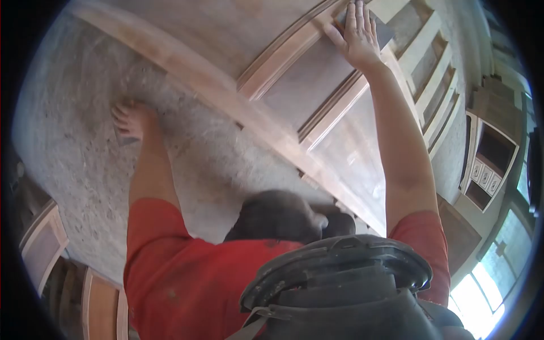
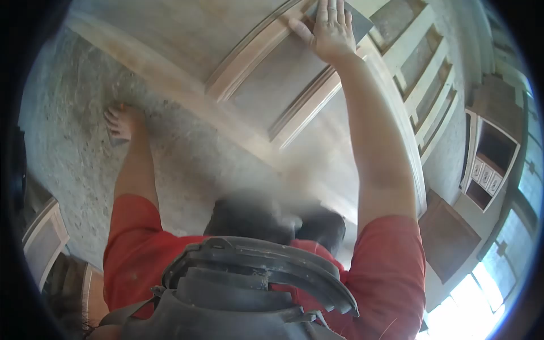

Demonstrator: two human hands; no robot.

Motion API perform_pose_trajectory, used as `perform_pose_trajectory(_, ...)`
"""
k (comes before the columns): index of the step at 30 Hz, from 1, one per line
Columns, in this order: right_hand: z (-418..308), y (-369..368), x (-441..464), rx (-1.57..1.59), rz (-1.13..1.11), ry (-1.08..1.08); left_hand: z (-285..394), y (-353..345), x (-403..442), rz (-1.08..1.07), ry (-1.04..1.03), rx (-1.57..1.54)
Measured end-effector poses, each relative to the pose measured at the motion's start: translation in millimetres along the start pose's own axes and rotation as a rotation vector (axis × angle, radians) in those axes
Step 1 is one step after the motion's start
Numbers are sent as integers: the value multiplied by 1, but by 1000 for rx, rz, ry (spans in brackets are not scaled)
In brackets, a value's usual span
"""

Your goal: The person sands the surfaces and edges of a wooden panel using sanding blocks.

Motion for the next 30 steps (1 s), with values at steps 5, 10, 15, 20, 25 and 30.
perform_pose_trajectory(5, -157, 6, -81, 220, -346, 227, 0, -6, 1, 15, 8, -27)
perform_pose_trajectory(10, -140, -6, -53, -102, -271, 583, 1, -4, 5, 64, -20, -35)
perform_pose_trajectory(15, -140, 20, -6, 45, 243, 429, 2, 1, 2, 135, -59, -96)
perform_pose_trajectory(20, -230, 21, -118, 464, -283, 377, 4, -1, 4, 161, -69, -125)
perform_pose_trajectory(25, -169, 27, -203, 303, -502, 388, 2, 2, 2, 213, -57, -150)
perform_pose_trajectory(30, -220, 9, -144, 359, -433, 410, 4, 6, 1, 239, -31, -57)
Point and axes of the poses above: each hand's wrist, its own x-axis towards the middle knuckle, its own y-axis out of the back of the hand, z = x × y, the point moved 8 cm from there along x, towards the middle knuckle, and after that the axes turned 9 degrees about x, right-handed, at the moved point
